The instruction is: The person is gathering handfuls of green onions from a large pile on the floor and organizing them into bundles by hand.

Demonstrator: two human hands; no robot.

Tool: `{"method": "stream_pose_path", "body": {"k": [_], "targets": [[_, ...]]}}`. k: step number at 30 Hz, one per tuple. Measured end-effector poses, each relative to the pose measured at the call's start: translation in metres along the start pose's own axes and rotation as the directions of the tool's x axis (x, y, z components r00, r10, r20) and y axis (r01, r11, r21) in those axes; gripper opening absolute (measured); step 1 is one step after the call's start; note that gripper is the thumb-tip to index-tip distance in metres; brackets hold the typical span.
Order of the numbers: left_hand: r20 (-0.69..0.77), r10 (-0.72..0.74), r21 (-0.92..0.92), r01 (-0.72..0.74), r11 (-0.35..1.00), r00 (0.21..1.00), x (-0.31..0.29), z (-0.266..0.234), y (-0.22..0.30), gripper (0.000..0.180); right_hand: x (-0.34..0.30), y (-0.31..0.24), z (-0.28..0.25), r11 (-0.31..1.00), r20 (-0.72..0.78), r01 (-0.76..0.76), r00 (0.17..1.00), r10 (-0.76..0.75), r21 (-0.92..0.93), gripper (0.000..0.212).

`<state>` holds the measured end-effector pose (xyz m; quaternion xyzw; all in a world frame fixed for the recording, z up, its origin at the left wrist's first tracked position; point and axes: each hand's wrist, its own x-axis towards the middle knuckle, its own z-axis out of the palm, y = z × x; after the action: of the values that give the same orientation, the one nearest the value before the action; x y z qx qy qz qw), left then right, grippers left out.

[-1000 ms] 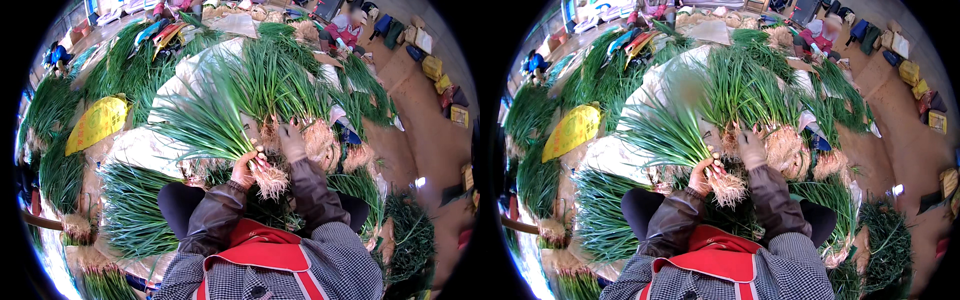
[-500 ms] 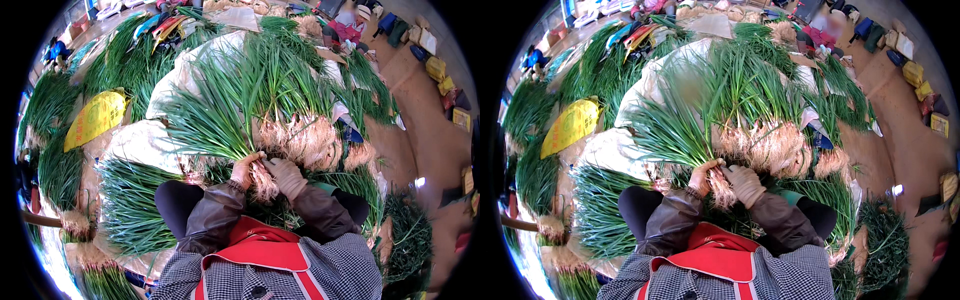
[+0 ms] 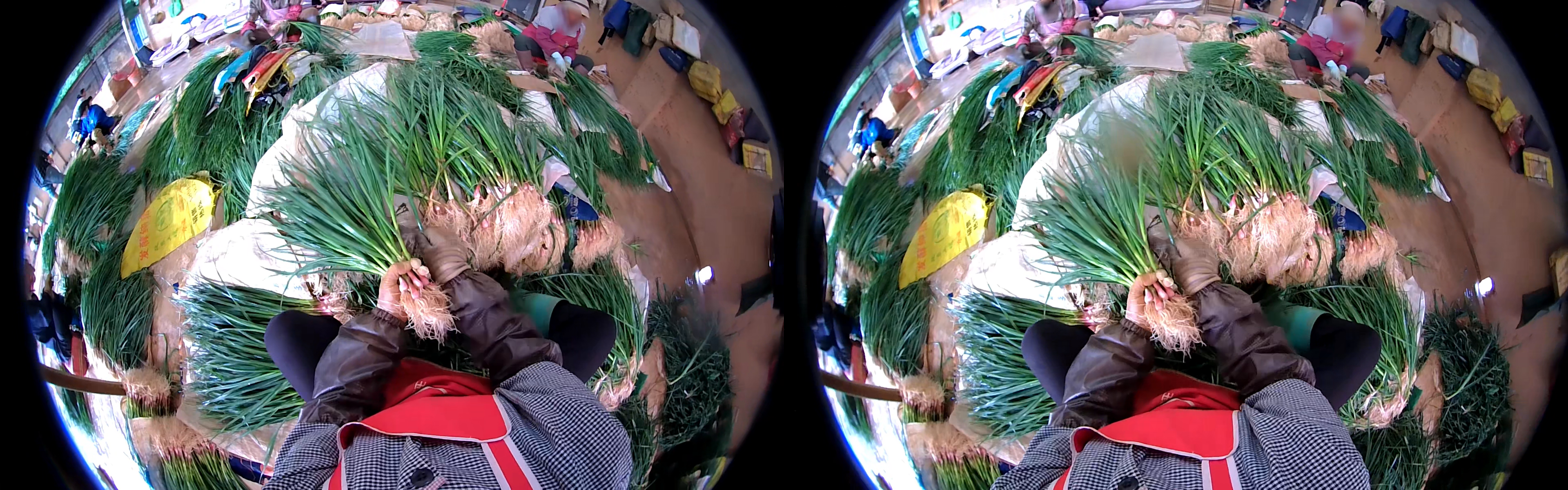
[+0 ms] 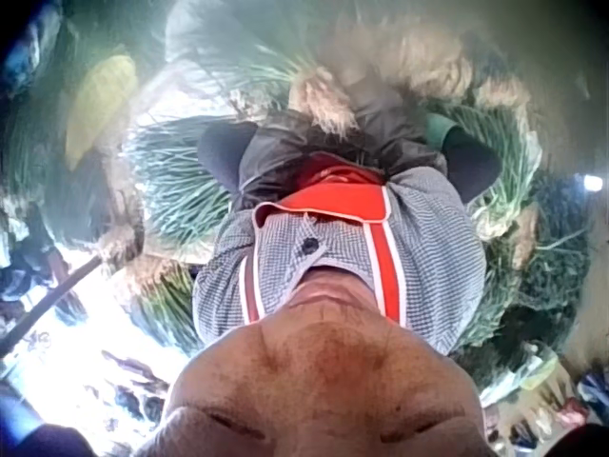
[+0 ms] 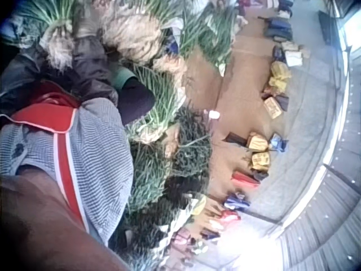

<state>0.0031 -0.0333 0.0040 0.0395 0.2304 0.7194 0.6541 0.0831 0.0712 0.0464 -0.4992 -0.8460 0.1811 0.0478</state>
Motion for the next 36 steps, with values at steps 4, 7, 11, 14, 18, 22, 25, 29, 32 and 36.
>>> {"method": "stream_pose_path", "body": {"k": [4, 7, 11, 14, 18, 22, 25, 29, 32, 36], "targets": [[0.161, 0.050, 0.090, -0.066, 0.994, 0.986, -0.003, 0.011, 0.002, 0.025, 0.023, 0.054, 0.028, 0.962, 0.516, -0.122, 0.823, 0.236, -0.244, 0.040], [0.023, 0.101, -0.120, -0.098, 0.988, 0.995, 0.006, 0.003, -0.002, 0.019, 0.010, 0.008, -0.047, 0.992, 0.368, -0.108, 0.927, 0.077, 0.063, 0.052], [0.046, 0.058, -0.135, -0.052, 0.989, 0.997, 0.021, 0.004, -0.013, 0.017, 0.090, 0.032, -0.045, 0.979, -0.371, -0.202, 0.910, 0.187, -0.002, 0.107], [-0.023, 0.147, -0.035, -0.148, 0.988, 0.989, 0.016, -0.012, -0.001, 0.020, 0.112, -0.010, -0.008, 0.963, -0.115, -0.269, 0.958, 0.264, -0.028, 0.106], [0.014, 0.117, -0.034, -0.116, 0.993, 0.993, 0.017, -0.022, 0.008, 0.018, 0.116, -0.024, 0.051, 1.000, -0.211, -0.015, 0.977, 0.019, 0.020, 0.053], [0.071, 0.031, 0.019, -0.032, 0.999, 0.997, 0.030, 0.021, -0.026, 0.016, 0.148, 0.063, 0.037, 0.979, -0.428, -0.193, 0.881, 0.203, 0.069, 0.043], [0.058, 0.104, 0.114, -0.110, 0.987, 0.993, 0.033, -0.025, -0.007, 0.019, 0.115, 0.051, -0.002, 0.991, -0.383, 0.020, 0.921, -0.068, -0.129, 0.055], [0.123, 0.130, 0.110, -0.143, 0.984, 0.984, 0.031, -0.060, 0.024, 0.019, 0.040, 0.069, -0.108, 0.995, -0.474, 0.000, 0.880, -0.046, -0.096, 0.058], [0.161, 0.090, 0.209, -0.123, 0.970, 0.983, 0.018, -0.017, 0.008, 0.023, -0.051, 0.168, -0.180, 0.986, -0.703, -0.009, 0.703, -0.110, -0.164, 0.042], [0.162, 0.072, 0.202, -0.105, 0.974, 0.984, 0.006, 0.015, 0.001, 0.020, -0.163, 0.313, -0.240, 0.875, -0.669, -0.464, 0.695, 0.265, -0.135, 0.041]]}}
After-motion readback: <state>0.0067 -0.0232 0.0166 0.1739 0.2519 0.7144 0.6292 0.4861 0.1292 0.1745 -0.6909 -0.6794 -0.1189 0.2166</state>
